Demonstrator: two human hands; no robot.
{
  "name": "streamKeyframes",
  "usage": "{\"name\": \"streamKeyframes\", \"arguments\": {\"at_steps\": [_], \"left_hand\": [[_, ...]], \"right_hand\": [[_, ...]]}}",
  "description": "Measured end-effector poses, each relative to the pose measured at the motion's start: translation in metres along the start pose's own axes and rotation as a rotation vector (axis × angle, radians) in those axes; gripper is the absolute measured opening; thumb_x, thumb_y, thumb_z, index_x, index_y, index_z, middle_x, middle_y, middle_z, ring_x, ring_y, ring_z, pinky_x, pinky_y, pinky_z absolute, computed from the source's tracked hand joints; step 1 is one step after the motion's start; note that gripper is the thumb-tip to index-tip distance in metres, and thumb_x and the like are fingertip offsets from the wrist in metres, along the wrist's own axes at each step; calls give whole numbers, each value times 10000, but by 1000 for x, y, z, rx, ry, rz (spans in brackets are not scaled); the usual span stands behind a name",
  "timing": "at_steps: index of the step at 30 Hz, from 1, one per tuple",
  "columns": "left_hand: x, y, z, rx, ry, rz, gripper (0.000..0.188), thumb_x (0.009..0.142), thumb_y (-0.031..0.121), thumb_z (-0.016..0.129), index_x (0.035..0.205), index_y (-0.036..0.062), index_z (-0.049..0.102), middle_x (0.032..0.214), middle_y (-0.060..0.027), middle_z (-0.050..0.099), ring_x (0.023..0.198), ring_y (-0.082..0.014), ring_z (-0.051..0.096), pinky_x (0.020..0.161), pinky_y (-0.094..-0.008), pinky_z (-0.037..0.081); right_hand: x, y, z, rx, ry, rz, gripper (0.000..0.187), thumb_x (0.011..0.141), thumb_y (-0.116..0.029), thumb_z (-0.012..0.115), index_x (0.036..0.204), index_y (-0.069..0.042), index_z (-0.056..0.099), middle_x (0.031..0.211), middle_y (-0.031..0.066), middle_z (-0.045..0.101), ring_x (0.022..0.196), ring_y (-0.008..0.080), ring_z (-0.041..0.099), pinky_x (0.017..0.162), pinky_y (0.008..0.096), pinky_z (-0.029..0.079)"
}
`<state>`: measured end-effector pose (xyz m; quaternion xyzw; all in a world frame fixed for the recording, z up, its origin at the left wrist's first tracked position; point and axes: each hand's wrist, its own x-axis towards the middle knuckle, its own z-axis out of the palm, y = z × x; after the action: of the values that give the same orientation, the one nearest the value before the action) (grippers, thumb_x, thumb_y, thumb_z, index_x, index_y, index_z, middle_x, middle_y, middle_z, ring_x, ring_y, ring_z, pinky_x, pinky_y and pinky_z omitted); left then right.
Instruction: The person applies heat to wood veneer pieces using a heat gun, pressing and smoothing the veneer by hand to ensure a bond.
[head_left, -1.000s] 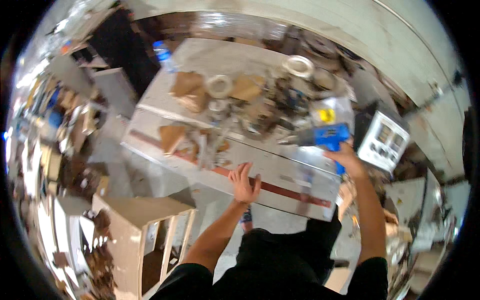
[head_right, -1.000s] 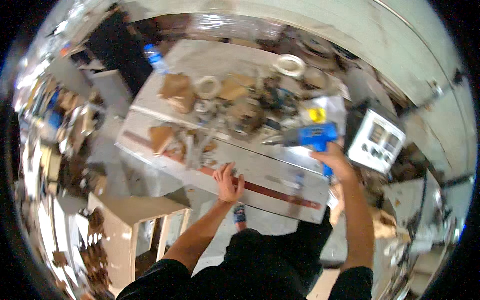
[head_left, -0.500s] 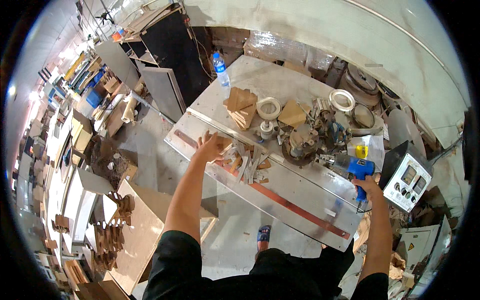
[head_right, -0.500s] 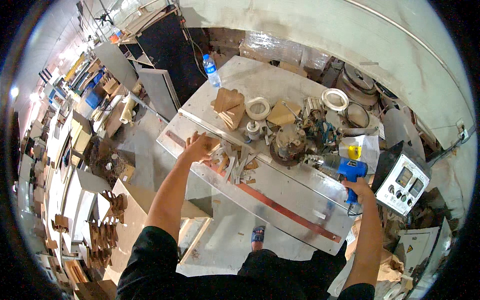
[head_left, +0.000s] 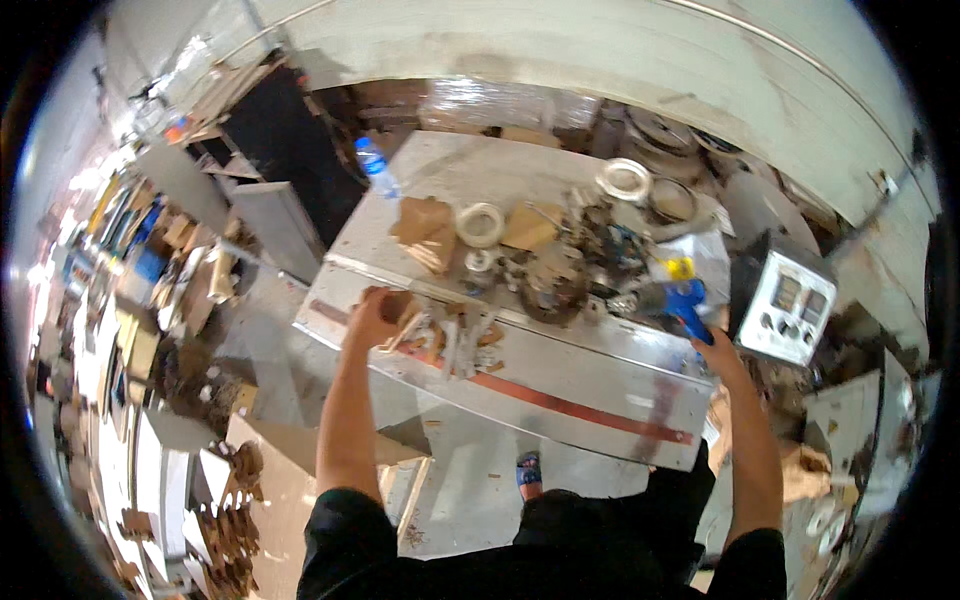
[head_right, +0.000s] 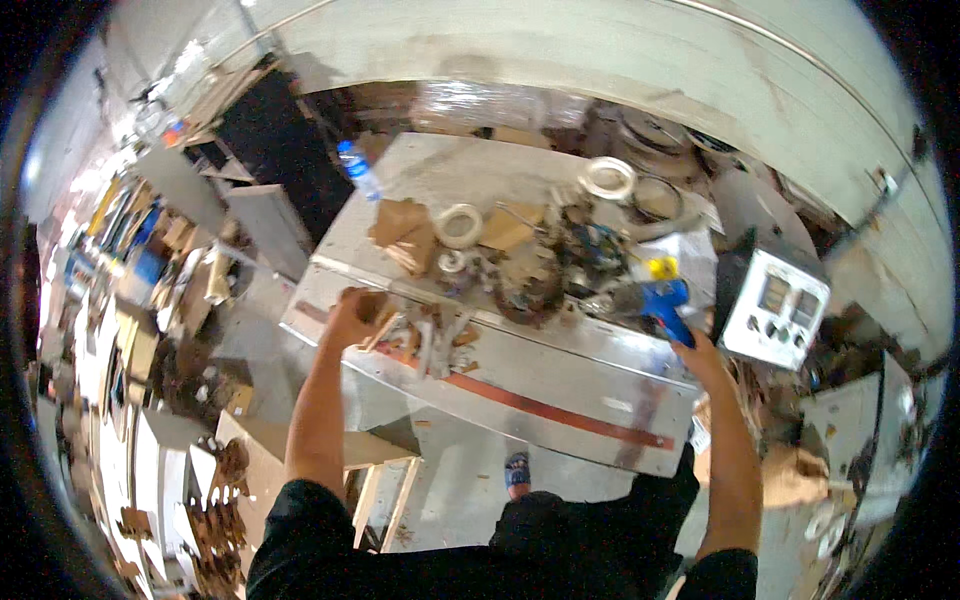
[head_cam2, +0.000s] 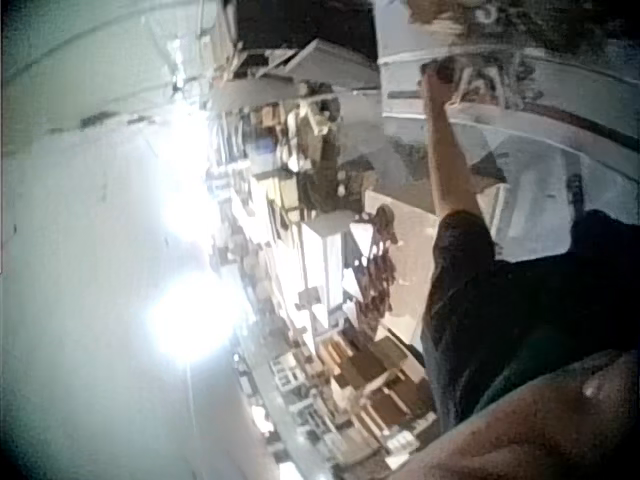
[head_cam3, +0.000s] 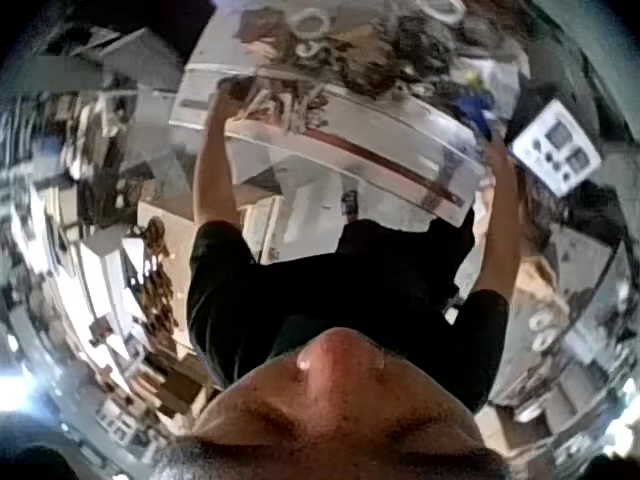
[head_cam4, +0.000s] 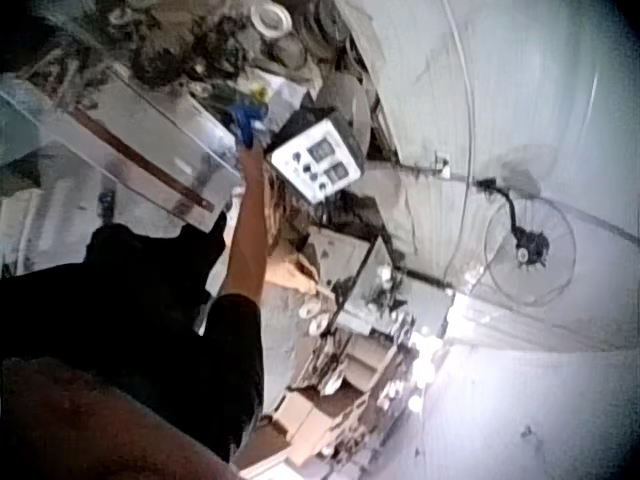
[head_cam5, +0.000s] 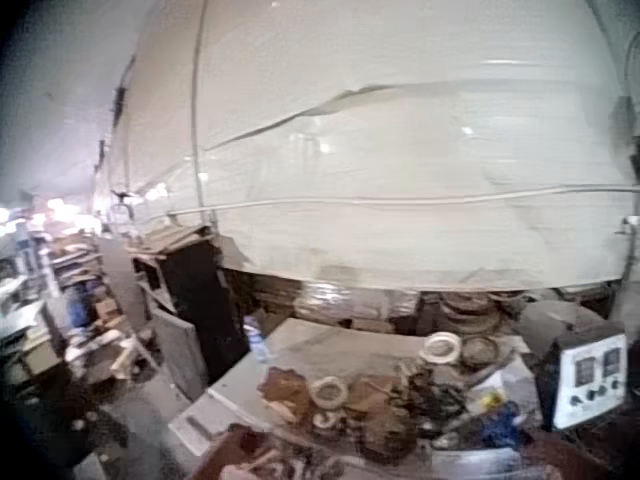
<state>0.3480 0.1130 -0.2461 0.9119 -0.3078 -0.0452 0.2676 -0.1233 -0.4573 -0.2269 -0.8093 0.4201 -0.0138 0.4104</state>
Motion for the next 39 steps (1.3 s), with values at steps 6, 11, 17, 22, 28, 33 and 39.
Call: {"name": "streamKeyframes", "arguments": {"at_steps": [6,11,17,22,28,33,39], "left_hand": [[-73,134,-18,-60,158,109,804,592,59,811,1358,145,582,1434,-144,498,1264,-398,500,1048,-494,434],[-136,247,27,-83,-153,259,846,560,89,819,1369,185,594,1426,-126,503,1361,-403,404,1171,-528,331],[-166,337,103,-6,-306,888,892,580,159,858,1415,254,558,1499,-28,466,1339,-388,435,1108,-489,410],[-157,361,128,-190,-276,804,814,692,148,845,1441,190,529,1538,-88,408,1355,-408,416,1074,-487,444],[-120,339,177,-455,-241,493,316,743,39,795,1050,37,719,1039,-140,700,970,-336,660,856,-406,534],[-111,342,205,-475,-2,379,228,752,0,769,976,36,745,952,-124,718,895,-310,679,806,-387,538],[-123,349,237,-454,111,411,232,762,-17,749,983,52,756,954,-97,718,913,-281,666,798,-364,532]], "right_hand": [[-43,16,19,-145,368,-320,563,858,-195,738,1359,-22,551,1306,224,602,1170,382,591,1038,441,453],[-140,-12,74,53,131,-380,458,949,-202,663,1360,-31,556,1363,190,585,1259,347,564,1071,428,446],[-217,-76,105,363,-340,-143,361,983,-166,638,1307,-19,579,1235,191,663,1150,287,646,980,375,500],[-209,-32,95,240,-28,-303,345,948,-118,687,1238,27,572,1099,180,697,1033,275,688,914,365,533],[-166,-11,97,486,191,-288,324,902,-124,750,1149,33,611,1019,142,700,990,188,684,864,334,552],[-135,-1,90,220,309,-553,250,895,-32,719,1129,33,664,1109,132,703,1028,248,669,900,330,532],[-128,33,110,185,455,-565,215,895,-55,703,1108,-31,722,1102,136,715,1018,326,660,885,385,531]]}}
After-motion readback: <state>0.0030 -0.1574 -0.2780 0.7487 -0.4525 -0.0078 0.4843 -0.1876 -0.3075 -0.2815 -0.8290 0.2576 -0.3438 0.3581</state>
